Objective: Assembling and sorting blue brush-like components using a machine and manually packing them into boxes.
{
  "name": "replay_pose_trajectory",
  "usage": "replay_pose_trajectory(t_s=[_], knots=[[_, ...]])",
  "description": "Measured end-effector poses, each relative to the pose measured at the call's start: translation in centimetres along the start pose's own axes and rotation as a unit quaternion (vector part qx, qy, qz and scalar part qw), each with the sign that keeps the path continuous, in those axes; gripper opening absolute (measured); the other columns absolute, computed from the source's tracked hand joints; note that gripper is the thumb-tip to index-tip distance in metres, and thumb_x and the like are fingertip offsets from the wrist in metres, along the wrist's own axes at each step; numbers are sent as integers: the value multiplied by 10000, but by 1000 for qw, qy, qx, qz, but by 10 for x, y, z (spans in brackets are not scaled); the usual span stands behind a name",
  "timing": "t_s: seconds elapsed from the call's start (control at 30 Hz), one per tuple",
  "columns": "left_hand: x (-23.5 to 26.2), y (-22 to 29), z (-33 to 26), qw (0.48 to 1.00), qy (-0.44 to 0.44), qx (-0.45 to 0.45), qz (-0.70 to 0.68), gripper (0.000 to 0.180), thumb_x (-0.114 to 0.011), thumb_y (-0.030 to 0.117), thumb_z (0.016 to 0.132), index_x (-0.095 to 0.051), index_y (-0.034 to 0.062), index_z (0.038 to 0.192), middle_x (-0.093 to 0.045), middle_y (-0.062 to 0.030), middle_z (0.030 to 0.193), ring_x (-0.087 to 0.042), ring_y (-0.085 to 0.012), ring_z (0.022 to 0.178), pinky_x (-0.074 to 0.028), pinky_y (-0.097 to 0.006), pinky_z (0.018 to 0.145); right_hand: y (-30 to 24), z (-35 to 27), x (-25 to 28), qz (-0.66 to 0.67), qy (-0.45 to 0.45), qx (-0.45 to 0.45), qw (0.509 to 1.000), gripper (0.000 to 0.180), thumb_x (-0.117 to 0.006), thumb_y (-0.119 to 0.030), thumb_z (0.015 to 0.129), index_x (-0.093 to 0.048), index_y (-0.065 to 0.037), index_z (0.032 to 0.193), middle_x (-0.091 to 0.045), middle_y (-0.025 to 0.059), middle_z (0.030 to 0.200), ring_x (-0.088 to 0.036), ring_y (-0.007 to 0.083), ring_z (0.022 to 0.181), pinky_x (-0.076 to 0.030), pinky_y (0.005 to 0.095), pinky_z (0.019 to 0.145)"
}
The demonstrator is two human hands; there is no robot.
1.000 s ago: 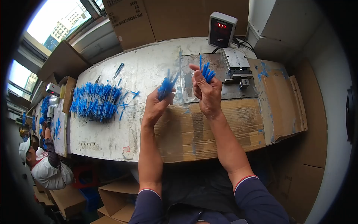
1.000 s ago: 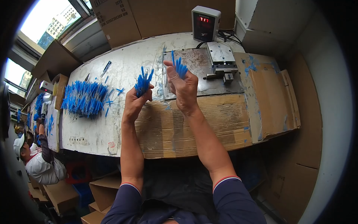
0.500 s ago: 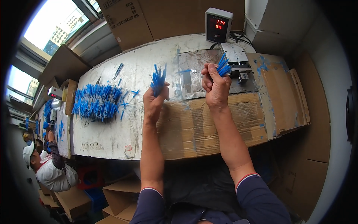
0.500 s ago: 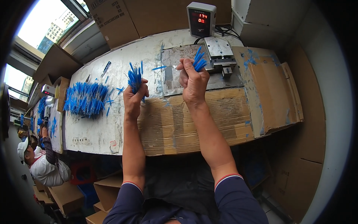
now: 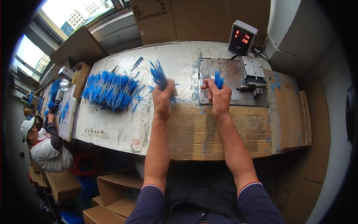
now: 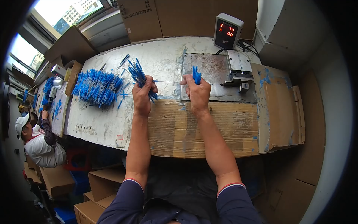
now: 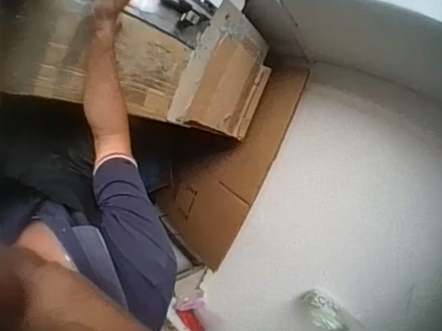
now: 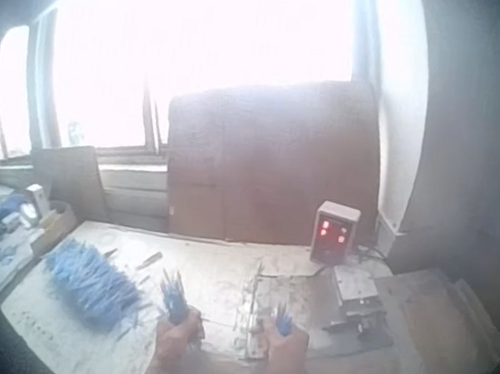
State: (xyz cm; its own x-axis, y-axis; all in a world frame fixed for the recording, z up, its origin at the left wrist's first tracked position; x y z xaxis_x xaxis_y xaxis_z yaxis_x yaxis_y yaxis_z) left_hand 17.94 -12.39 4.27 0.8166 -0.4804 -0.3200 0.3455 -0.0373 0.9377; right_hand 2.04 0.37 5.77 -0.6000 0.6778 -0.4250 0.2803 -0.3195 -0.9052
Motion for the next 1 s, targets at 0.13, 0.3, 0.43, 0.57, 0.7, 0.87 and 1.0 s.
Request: replay_pose_trajectory(t_s=[0.13,0.3,0.43,0.57,0.7,0.87,1.0], knots=[[-1,3,0,995,-33,10,91,155,-696,186,1012,-675,32,1020,-625,-8,755,-568,-101,682,-467,-263,656,5,6,13,-309,-8,378,873,176,-651,-7,898,-726,1,1058,-749,137,972,-686,239,757,-536,331,679],[-12,-1,-9,986,-93,13,135,159,-708,163,997,-689,24,1071,-644,-4,824,-564,-79,711,-459,-245,663,7,-19,-17,-437,-178,346,811,308,-602,40,808,-696,-14,1097,-714,173,921,-690,394,858,-547,454,790],[-16,5,-10,990,-105,23,87,221,-669,173,1025,-640,11,1172,-607,-3,821,-546,-87,702,-452,-253,646,4,-12,-10,-336,-169,125,918,161,-622,-58,933,-694,1,1065,-676,98,780,-663,247,725,-507,392,674],[-19,3,-12,986,-147,70,30,257,-620,233,1059,-604,12,1188,-563,-4,773,-523,-102,667,-433,-262,620,-8,-3,5,-54,-113,-41,991,188,-706,-179,989,-721,-11,1072,-596,-51,735,-483,38,621,-372,248,543],[-27,10,-18,974,-187,104,73,217,-652,187,1026,-636,21,1165,-548,26,733,-501,-78,646,-393,-243,597,-10,-3,0,63,-118,-85,987,123,-766,-133,950,-752,-48,1037,-612,-77,768,-465,2,610,-338,197,527],[-39,2,-18,957,-212,101,169,224,-671,152,996,-658,23,1178,-580,37,787,-499,-57,672,-406,-234,611,-7,-1,3,110,-96,-42,988,78,-765,-86,943,-750,-48,1010,-675,-37,812,-578,35,717,-459,208,644],[-41,0,-19,956,-218,104,167,224,-664,135,994,-662,24,1188,-588,41,809,-497,-52,680,-413,-232,618,-5,1,5,100,-76,-34,991,29,-753,-72,944,-752,-46,957,-698,-24,834,-599,46,753,-484,222,685]])
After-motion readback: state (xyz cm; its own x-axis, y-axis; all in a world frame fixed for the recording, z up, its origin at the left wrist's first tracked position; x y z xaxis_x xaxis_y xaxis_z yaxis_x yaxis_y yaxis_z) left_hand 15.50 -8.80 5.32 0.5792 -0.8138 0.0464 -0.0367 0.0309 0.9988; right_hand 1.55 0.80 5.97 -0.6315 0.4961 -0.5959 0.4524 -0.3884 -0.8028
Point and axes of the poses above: each hand's wrist, its own z-axis towards the middle knuckle, its own x-axis out of the back of the hand, y = z × x, the point moved 1 cm from there along z, towards the middle knuckle
